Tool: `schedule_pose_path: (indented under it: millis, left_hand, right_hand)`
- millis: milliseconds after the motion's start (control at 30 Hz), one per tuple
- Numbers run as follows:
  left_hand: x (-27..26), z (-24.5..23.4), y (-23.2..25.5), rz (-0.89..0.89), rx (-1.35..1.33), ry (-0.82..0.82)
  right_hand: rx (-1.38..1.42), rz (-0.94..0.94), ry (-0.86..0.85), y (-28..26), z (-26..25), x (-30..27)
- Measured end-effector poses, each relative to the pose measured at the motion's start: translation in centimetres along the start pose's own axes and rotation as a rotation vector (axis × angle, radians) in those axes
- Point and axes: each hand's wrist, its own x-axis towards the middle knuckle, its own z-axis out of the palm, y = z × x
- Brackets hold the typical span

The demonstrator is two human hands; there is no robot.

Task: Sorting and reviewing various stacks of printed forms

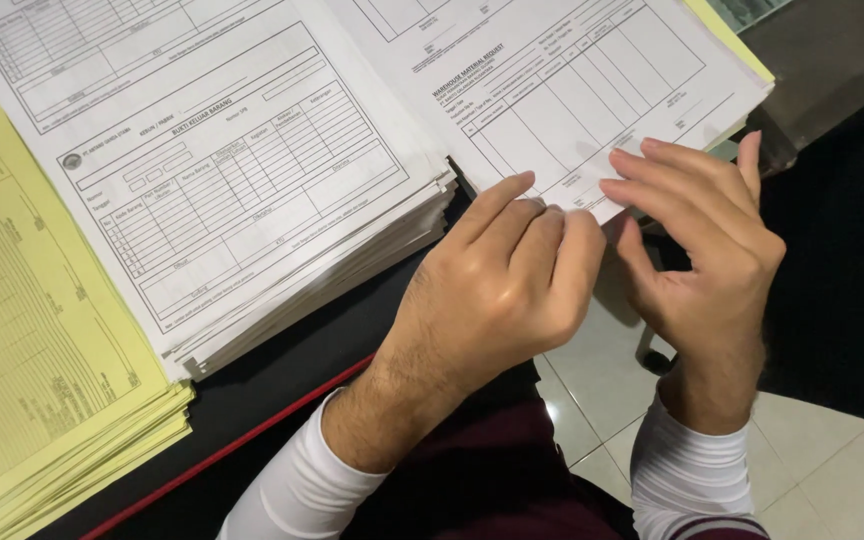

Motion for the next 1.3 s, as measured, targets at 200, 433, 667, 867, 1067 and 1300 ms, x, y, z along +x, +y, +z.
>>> schedule_pose_path:
  millis: [200, 433, 667, 867, 1067, 1300]
  left_hand:
    - [-0.4, -0.2, -1.3, -0.035, -0.195, -0.052]
    - [-0.2, -1.1, -2.8, 0.0, -0.406, -0.209]
    - [0.6, -4.3, -2.9, 0.027, -0.475, 0.094]
    - [-0.7, -10.0, -3.2, -0.034, -0.404, 0.06]
    - [-3.3, -16.8, -2.8, -0.356, -0.267, -0.021]
    - [-8.5, -18.4, -4.5, -0.467, -0.053, 0.017]
  right_hand:
    - [-0.036, -0.032, 0.006, 0.7, 0.2, -0.2]
    - [0.005, -0.027, -0.042, -0.5, 0.0, -0.1]
    - [-0.053, -0.074, 0.102, -0.5, 1.5, -0.4]
    - [-0.044, -0.103, 0.23, -1.9, 2.2, -0.5]
    - [0.045, -0.211, 0.205, -4.3, 3.5, 0.6]
    - [0.082, -0.329, 0.08, -7.7, 5.6, 2.4]
